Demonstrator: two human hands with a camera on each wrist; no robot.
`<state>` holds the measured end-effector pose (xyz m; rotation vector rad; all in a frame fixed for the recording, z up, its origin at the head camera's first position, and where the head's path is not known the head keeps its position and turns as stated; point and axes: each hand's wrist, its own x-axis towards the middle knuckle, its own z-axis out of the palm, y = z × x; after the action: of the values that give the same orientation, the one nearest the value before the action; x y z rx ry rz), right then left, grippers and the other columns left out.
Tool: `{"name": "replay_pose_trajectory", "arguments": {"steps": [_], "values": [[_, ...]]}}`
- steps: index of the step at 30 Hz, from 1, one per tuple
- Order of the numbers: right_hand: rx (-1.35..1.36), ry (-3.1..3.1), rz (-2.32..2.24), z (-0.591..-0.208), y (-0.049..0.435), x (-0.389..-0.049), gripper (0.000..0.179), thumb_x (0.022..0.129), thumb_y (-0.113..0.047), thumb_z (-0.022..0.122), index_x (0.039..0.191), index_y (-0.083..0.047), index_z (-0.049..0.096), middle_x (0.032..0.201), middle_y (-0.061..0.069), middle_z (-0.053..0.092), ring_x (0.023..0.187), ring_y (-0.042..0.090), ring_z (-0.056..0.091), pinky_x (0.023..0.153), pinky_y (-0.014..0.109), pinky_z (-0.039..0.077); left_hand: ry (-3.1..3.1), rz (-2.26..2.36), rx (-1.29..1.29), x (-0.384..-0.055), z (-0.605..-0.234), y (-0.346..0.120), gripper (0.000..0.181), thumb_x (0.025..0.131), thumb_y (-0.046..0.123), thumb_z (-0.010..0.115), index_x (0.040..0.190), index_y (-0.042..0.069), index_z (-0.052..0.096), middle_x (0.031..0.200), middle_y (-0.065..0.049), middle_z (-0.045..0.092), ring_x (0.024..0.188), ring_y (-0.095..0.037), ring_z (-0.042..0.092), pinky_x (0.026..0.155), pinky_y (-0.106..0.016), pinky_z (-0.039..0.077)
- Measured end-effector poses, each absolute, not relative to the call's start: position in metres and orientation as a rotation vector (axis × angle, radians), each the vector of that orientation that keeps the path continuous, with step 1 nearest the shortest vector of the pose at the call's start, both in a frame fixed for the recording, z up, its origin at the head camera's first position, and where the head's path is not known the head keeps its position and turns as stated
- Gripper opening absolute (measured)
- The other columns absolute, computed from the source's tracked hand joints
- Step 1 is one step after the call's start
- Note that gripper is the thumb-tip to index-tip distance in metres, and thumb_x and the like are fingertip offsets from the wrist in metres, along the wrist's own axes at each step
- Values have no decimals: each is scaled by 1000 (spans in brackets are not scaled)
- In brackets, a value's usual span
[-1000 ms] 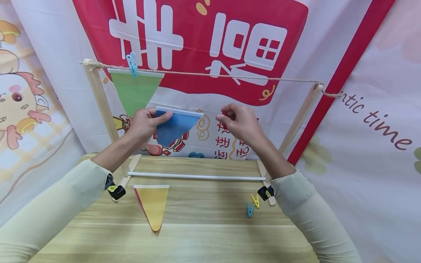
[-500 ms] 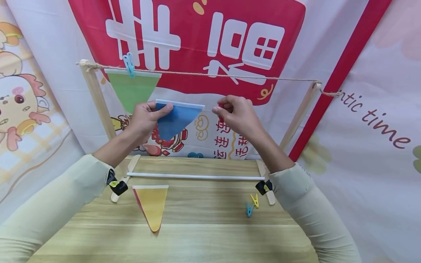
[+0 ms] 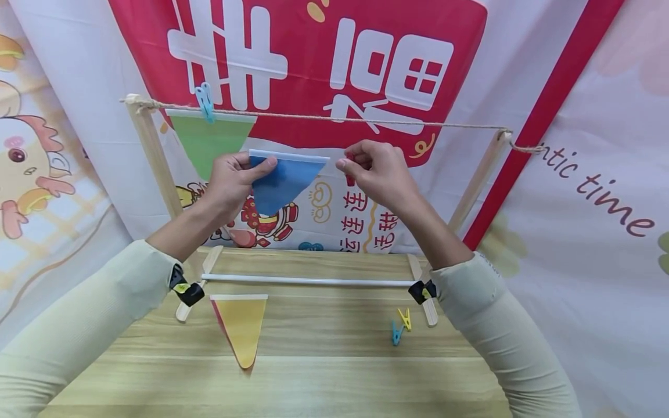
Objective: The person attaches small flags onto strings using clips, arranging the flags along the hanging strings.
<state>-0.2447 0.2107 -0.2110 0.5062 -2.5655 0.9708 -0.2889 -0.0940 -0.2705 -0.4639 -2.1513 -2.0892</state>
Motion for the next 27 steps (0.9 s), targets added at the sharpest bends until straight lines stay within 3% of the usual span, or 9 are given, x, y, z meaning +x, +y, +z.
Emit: {"name": "replay_pose_trajectory", "arguments": {"steps": [5,17,27], "values": [[525,-2551,964,-208,206,-245,39,106,-37,80,137,-13,79,116,7,86,99,24,82,83,29,67,-2110,-2118,-497,-288,-267,-95,44,111,26,74,152,9,72,158,-14,70,150,-44,64,127,-75,44],[549,-2526,955,-198,198,-244,42,105,-39,81,137,-12,80,118,6,86,101,21,83,90,37,69,-2099,-2092,-489,-287,-261,-94,45,110,31,76,151,13,73,152,-11,74,148,-40,67,125,-71,48],[616,-2478,925,-184,191,-239,40,106,-38,80,135,-11,81,114,7,86,94,20,81,80,18,62,-2083,-2082,-433,-284,-252,-95,53,106,37,79,153,14,71,157,-7,71,152,-39,63,127,-73,45]]}}
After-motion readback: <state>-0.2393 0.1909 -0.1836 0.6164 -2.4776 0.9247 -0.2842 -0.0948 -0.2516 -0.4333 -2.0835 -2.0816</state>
